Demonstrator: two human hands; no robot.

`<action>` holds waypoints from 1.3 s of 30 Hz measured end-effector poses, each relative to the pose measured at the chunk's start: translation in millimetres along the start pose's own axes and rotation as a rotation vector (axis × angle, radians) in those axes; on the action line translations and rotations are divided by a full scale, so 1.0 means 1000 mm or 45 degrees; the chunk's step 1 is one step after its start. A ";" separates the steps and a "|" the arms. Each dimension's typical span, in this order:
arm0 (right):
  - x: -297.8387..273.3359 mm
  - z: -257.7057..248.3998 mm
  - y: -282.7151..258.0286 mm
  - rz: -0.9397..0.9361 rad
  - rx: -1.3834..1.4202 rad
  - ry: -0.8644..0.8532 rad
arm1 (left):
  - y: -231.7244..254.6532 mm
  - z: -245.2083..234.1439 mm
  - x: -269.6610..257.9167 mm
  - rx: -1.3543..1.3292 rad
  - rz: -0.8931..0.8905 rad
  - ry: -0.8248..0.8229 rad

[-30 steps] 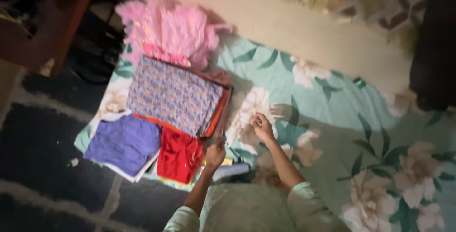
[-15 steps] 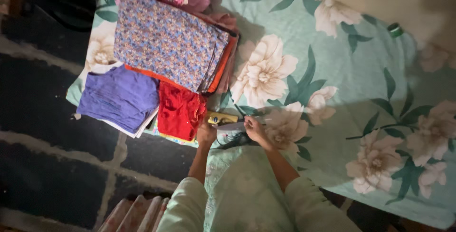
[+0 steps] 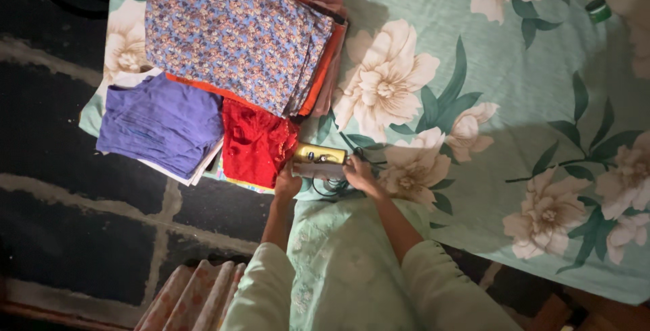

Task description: The person packs various items into a purple travel bag, including clothing, personal care bottles, and small boxed items, then zips it shut and lifts it up.

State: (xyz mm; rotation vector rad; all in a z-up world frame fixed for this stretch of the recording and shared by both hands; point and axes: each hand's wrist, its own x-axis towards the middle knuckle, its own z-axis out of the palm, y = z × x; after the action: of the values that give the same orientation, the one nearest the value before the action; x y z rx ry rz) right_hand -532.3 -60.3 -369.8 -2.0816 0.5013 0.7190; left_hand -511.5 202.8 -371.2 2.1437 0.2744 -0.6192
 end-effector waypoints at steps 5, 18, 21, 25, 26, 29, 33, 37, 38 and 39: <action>0.002 0.015 -0.005 0.130 -0.182 0.032 | -0.004 0.002 0.003 -0.037 0.004 0.065; 0.006 0.005 -0.002 -0.043 1.043 0.010 | 0.064 0.004 0.021 -0.142 -0.269 0.060; 0.001 -0.007 -0.003 0.116 1.257 0.121 | 0.113 -0.010 0.023 -0.061 -0.003 0.139; 0.006 -0.034 -0.018 0.320 1.272 0.151 | 0.177 -0.031 0.023 0.009 0.233 0.272; 0.008 -0.041 -0.022 0.298 1.279 0.178 | 0.189 -0.038 0.023 -0.011 0.335 0.322; 0.007 -0.063 -0.031 0.211 1.350 0.253 | 0.218 -0.054 0.020 -0.053 0.439 0.376; 0.003 -0.092 -0.039 0.095 1.412 0.309 | 0.237 -0.065 0.015 -0.106 0.329 0.274; -0.003 -0.122 -0.051 -0.020 1.544 0.236 | 0.252 -0.060 0.005 -0.341 0.370 0.344; -0.004 -0.129 -0.053 -0.018 1.528 0.232 | 0.258 -0.062 0.005 -0.387 0.364 0.313; -0.006 -0.135 -0.055 -0.017 1.511 0.228 | 0.265 -0.063 0.004 -0.433 0.357 0.282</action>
State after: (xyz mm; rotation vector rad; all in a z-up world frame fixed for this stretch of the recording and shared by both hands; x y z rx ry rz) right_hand -463.2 -141.0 -269.1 -1.0166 0.7654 0.1127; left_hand -380.3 93.5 -158.5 1.8740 0.1784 -0.1583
